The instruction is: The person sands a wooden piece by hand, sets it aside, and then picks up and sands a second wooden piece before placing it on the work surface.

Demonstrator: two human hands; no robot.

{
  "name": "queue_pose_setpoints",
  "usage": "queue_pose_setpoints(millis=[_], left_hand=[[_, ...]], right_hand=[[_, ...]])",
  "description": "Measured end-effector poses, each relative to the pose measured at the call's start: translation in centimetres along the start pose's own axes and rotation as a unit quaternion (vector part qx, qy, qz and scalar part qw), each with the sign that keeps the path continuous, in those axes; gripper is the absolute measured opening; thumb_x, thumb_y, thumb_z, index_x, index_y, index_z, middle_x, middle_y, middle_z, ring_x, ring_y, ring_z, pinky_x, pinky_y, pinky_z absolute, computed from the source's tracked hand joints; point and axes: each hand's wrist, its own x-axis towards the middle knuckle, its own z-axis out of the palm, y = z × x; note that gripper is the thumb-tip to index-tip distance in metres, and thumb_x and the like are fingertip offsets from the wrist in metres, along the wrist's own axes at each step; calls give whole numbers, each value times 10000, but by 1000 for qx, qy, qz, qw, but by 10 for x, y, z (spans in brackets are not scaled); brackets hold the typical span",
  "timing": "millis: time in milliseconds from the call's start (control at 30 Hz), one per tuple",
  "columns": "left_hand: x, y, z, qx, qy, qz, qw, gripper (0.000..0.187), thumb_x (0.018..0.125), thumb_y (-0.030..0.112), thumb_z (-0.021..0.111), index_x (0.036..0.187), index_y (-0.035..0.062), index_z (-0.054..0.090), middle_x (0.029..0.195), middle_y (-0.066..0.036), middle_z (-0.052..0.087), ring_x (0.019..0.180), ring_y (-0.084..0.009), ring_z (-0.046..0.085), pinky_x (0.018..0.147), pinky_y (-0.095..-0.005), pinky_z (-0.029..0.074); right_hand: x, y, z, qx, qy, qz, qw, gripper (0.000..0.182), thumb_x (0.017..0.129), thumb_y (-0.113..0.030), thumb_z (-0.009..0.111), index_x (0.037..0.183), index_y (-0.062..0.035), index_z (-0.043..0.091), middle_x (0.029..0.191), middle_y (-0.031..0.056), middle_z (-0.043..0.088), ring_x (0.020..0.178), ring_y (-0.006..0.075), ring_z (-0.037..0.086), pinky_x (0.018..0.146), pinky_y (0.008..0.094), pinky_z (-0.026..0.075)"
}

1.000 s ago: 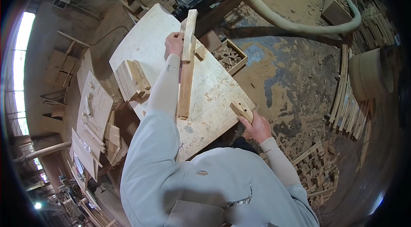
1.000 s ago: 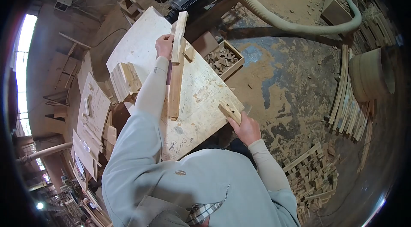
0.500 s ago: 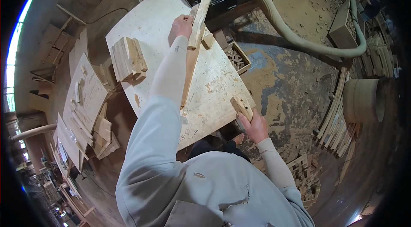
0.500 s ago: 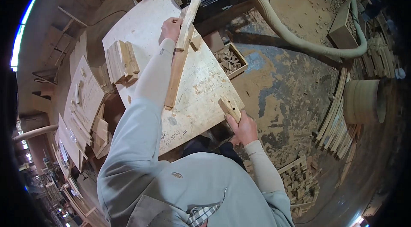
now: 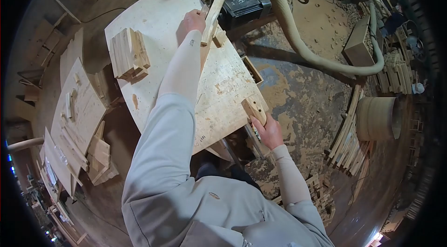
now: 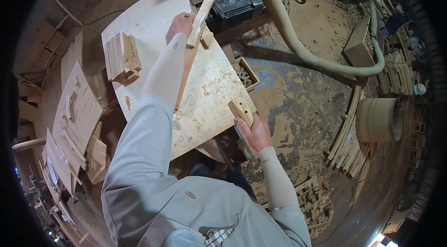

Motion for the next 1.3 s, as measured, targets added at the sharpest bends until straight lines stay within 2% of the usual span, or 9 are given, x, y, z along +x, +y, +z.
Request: queue_pose_setpoints(millis=[400, 467, 600, 767, 900, 1100, 1167, 1233, 1300], left_hand=[[-8, 4, -9, 11, -35, -25, 999, 329, 1042, 372, 771, 1199, 109, 890, 1284, -257, 778, 1218, -436, 749, 1092, -520, 583], [20, -36, 28, 33, -29, 28, 999, 430, 1038, 369, 761, 1388, 130, 829, 1324, -242, 810, 1184, -411, 799, 1035, -488, 614], [19, -42, 21, 5, -58, 39, 998, 454, 1026, 319, 772, 1422, 103, 809, 1291, -223, 833, 1135, -393, 817, 1011, -471, 616], [23, -50, 15, -175, -106, -19, 979, 460, 989, 167, 830, 1431, 47, 792, 1123, -106, 844, 975, -202, 790, 912, -356, 625], [22, -52, -3, -308, -120, -122, 936, 418, 1012, 174, 802, 1411, 53, 780, 1111, -102, 804, 928, -229, 785, 895, -348, 630], [13, -48, -41, -453, -204, -226, 838, 336, 1094, 147, 756, 1411, 46, 709, 1053, -68, 766, 816, -141, 691, 757, -284, 579], [2, -39, -52, -517, -215, -229, 796, 308, 1141, 158, 706, 1423, 34, 698, 1104, -73, 743, 907, -138, 665, 825, -256, 580], [-6, -39, -60, -507, -255, -227, 791, 303, 1151, 169, 691, 1423, 36, 700, 1109, -69, 742, 918, -136, 666, 830, -252, 575], [-24, -32, -67, -497, -296, -228, 783, 300, 1161, 179, 675, 1424, 38, 702, 1114, -66, 741, 929, -135, 666, 834, -249, 571]], right_hand=[[-4, -16, -13, 20, -23, 53, 998, 580, 1067, -560, 754, 1124, 18, 753, 962, 292, 803, 925, 505, 789, 820, 571, 596], [-6, -23, -17, 16, -25, 58, 998, 571, 1066, -552, 757, 1125, 15, 750, 955, 288, 804, 922, 498, 793, 815, 567, 599], [-5, -27, -24, 5, -28, 53, 998, 550, 1061, -530, 771, 1146, 13, 742, 971, 292, 805, 944, 499, 796, 822, 568, 608], [-5, -37, -31, -4, -34, 58, 998, 534, 1060, -514, 777, 1140, 13, 733, 993, 304, 804, 972, 516, 787, 832, 576, 612], [-5, -43, -35, -17, -26, 69, 997, 526, 1051, -514, 787, 1130, 4, 736, 1010, 304, 804, 978, 519, 783, 832, 577, 612], [-4, -60, -47, -30, -31, 92, 995, 513, 1030, -497, 814, 1139, -1, 740, 1002, 294, 794, 964, 509, 775, 821, 562, 607], [-10, -58, -45, -51, -13, 94, 994, 497, 1008, -466, 839, 1170, -8, 736, 1115, 275, 772, 1045, 477, 752, 898, 537, 595], [-10, -49, -42, -102, 165, -30, 981, 486, 984, -423, 867, 1205, -15, 723, 1272, 235, 713, 1167, 435, 697, 984, 523, 566], [2, -54, -45, -87, 184, -76, 976, 498, 955, -317, 902, 1309, -21, 714, 1407, 211, 671, 1284, 421, 658, 1090, 511, 540]])
